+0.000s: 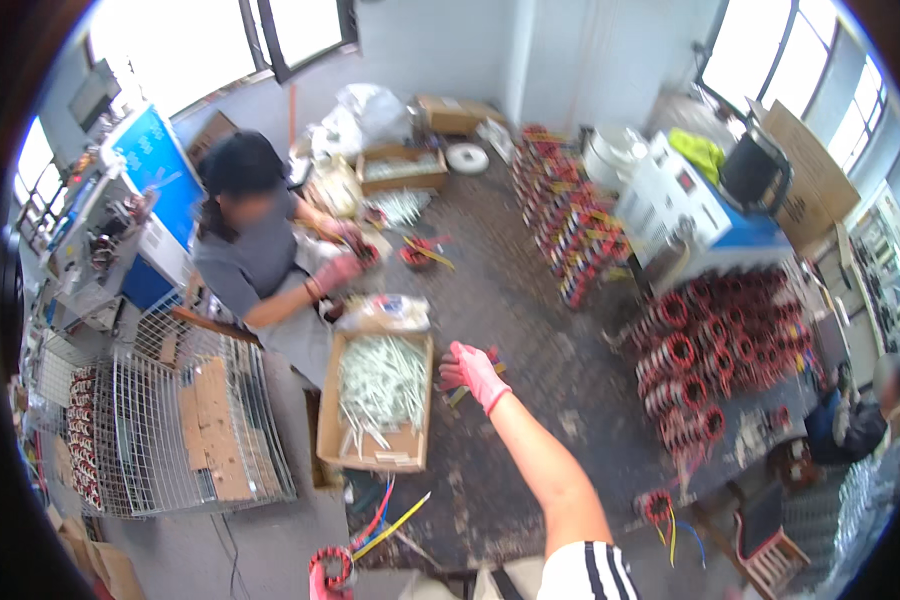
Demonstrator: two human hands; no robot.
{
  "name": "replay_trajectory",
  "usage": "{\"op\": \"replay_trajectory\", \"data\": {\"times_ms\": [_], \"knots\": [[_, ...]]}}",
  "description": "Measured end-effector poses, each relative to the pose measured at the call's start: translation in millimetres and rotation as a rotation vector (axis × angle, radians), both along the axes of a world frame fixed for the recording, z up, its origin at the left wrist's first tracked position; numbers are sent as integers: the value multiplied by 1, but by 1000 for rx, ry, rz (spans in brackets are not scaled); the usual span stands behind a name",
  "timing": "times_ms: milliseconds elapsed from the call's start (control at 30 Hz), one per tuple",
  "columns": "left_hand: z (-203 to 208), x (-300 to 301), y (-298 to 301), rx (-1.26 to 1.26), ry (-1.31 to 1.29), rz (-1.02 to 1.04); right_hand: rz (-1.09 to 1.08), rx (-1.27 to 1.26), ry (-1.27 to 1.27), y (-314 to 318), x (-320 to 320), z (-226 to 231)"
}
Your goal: The person assembles electric motor stators by inserting wires into the core and using pliers to trim and position them.
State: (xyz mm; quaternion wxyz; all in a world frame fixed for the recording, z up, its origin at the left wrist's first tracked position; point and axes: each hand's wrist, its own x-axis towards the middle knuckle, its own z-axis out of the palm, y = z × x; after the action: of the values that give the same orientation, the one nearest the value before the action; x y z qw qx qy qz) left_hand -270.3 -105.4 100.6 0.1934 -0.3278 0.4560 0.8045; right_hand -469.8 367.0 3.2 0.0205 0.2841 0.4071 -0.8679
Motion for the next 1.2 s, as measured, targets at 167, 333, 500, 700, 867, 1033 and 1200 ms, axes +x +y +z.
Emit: {"op": "replay_trajectory", "data": {"times_ms": [167,333,500,700,867,1033,1200], "knots": [[-34,-18,37,17,-74,-323,59,-206,-214,-18,272,-56],[-57,-8,80,121,-158,-522,-310,-136,-596,-103,477,-20],[-68,23,159,38,-154,-889,-535,-286,-509,-170,559,-15],[-82,106,274,71,-21,-1220,-439,135,-334,-156,591,-13],[-97,172,410,7,440,-1503,-597,-221,-271,-89,639,-53],[-72,235,551,-325,971,-1653,-669,-243,-240,-20,675,-107],[-130,243,574,-746,1115,-1832,-726,-321,-169,3,635,-100]]}}
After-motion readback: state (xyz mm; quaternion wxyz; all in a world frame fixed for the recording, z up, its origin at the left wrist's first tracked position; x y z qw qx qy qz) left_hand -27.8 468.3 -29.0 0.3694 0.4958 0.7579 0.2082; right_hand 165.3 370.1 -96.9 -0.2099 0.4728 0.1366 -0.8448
